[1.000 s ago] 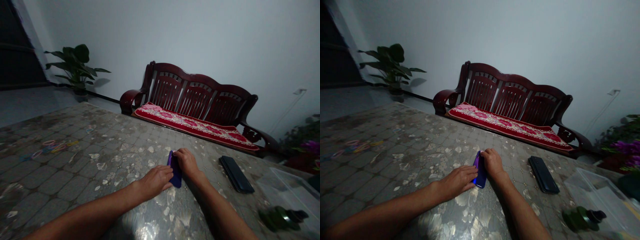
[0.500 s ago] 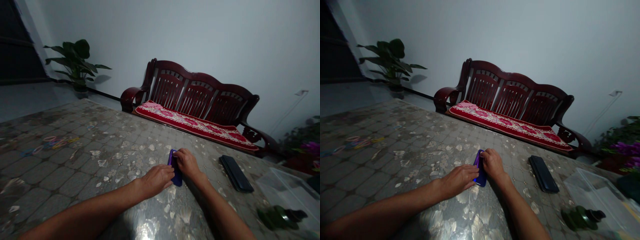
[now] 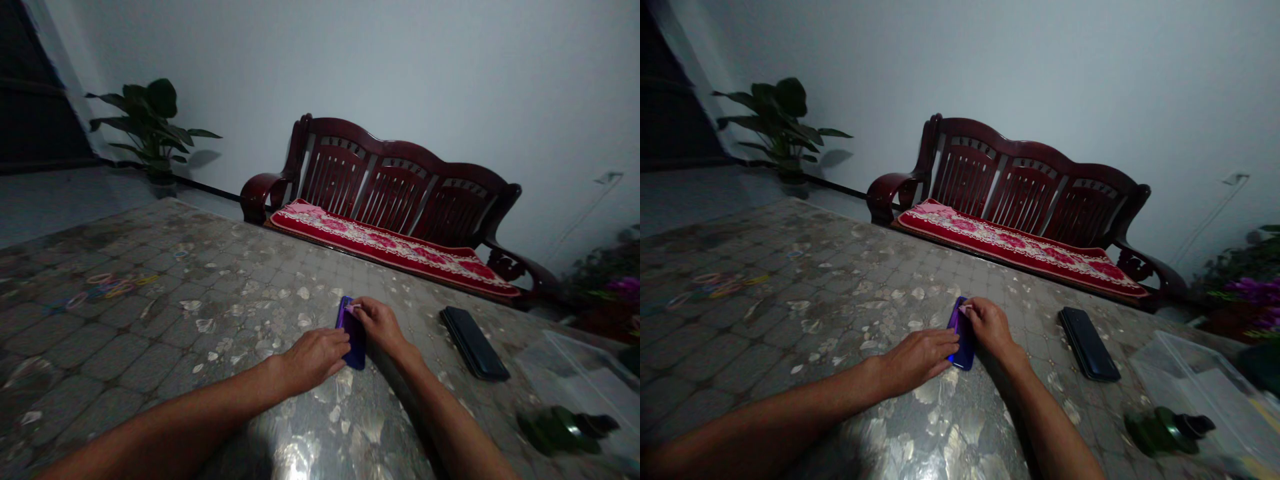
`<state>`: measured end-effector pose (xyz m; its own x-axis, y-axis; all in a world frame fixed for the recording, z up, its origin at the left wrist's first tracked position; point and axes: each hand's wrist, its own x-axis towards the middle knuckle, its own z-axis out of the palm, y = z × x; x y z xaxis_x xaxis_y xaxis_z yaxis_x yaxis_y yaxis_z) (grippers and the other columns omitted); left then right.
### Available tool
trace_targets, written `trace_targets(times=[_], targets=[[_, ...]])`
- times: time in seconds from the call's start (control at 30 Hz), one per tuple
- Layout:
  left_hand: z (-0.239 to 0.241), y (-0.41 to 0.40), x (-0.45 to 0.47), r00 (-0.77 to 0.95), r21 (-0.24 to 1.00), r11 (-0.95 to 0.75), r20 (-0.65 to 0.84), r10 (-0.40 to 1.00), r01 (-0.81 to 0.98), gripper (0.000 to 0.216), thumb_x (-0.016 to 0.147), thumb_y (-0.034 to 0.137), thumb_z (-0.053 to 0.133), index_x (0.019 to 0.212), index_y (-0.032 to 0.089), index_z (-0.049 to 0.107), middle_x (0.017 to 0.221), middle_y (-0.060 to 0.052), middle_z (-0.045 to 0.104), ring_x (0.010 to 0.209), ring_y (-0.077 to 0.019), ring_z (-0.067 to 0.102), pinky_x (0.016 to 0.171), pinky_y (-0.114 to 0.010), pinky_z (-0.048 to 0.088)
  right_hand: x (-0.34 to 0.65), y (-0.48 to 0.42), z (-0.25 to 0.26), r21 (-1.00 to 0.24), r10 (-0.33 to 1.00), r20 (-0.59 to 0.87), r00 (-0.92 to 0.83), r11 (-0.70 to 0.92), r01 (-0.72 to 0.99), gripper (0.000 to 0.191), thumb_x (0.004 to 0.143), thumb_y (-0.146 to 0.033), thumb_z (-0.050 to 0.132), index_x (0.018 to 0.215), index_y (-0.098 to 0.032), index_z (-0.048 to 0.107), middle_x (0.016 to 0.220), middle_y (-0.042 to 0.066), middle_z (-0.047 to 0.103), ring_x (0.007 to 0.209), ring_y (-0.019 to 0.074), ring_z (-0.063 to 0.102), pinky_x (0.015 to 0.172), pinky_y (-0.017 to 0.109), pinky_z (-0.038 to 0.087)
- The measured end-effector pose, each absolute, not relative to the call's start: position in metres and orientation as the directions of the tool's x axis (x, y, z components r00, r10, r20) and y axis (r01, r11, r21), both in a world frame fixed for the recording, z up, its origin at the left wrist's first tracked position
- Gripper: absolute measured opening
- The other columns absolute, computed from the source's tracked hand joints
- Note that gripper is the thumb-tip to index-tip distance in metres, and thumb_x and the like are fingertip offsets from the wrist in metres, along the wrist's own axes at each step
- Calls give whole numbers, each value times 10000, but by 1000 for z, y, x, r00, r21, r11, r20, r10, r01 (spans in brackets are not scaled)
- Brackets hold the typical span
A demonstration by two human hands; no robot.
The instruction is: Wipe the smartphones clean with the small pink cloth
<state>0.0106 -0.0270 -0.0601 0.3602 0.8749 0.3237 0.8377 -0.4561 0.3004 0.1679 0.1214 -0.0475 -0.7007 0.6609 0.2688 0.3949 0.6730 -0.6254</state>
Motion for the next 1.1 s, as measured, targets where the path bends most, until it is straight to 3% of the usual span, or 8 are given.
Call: trace_targets(times=[0.1, 0.3, 0.47, 0.57, 0.67, 0.83, 1.0, 1.1], targets=[[-60, -27, 10, 370, 277, -460, 321, 872, 844, 226, 909, 214, 673, 1125, 156, 703, 1246, -111, 707, 1168, -260, 668, 1030, -365, 531, 164, 133, -52, -764, 737, 201, -646, 531, 368, 281, 903, -340, 493, 945, -185, 724, 861, 39, 736, 782, 191, 652, 714, 277, 464], [-62, -27, 9, 376, 279, -475, 343, 861, 834, 223, 900, 218, 684, 1115, 162, 702, 1239, -105, 713, 1168, -257, 673, 1030, -359, 535, 165, 150, -59, -799, 841, 181, -511, 429, 423, 349, 787, -346, 595, 1054, -172, 738, 951, 67, 749, 861, 230, 671, 801, 334, 504], [-62, -26, 9, 382, 280, -487, 356, 853, 827, 215, 905, 207, 673, 1113, 163, 699, 1240, -109, 712, 1171, -256, 671, 1021, -363, 539, 162, 146, -59, -836, 871, 126, -475, 351, 421, 497, 635, -268, 723, 1123, -177, 720, 1011, 69, 746, 883, 223, 668, 783, 310, 517], [-62, -25, 9, 382, 281, -491, 362, 850, 825, 228, 900, 196, 675, 1124, 158, 693, 1243, -110, 710, 1168, -255, 672, 1027, -366, 534, 160, 143, -57, -904, 888, 60, -456, 242, 353, 433, 636, -299, 699, 1047, -164, 722, 869, 37, 731, 748, 189, 644, 659, 271, 497], [-64, -24, 9, 388, 270, -494, 362, 848, 827, 219, 897, 193, 673, 1113, 162, 694, 1242, -105, 713, 1162, -254, 676, 1024, -361, 536, 159, 142, -51, -957, 894, -110, -433, 22, 289, 377, 648, -332, 678, 970, -140, 714, 678, -2, 672, 553, 144, 562, 505, 230, 416], [-65, -24, 9, 392, 262, -495, 359, 847, 829, 214, 900, 205, 670, 1109, 160, 694, 1245, -114, 710, 1176, -270, 668, 1010, -377, 546, 163, 138, -41, -970, 882, -214, -420, -141, 198, 315, 661, -284, 676, 926, -118, 718, 595, 4, 650, 482, 124, 520, 452, 208, 371], [-62, -26, 9, 393, 264, -495, 357, 848, 828, 201, 909, 196, 662, 1104, 155, 689, 1235, -114, 712, 1163, -258, 672, 1014, -372, 536, 163, 141, -43, -973, 905, -158, -396, -75, 218, 354, 693, -266, 633, 1001, -118, 723, 611, 7, 657, 484, 131, 530, 455, 215, 377], [-60, -27, 11, 389, 241, -491, 368, 844, 837, 201, 907, 198, 667, 1102, 153, 689, 1223, -113, 716, 1138, -253, 679, 1022, -374, 527, 163, 142, -47, -943, 927, 71, -369, 183, 279, 350, 749, -291, 606, 1040, -142, 731, 762, 41, 727, 626, 173, 622, 567, 256, 470]])
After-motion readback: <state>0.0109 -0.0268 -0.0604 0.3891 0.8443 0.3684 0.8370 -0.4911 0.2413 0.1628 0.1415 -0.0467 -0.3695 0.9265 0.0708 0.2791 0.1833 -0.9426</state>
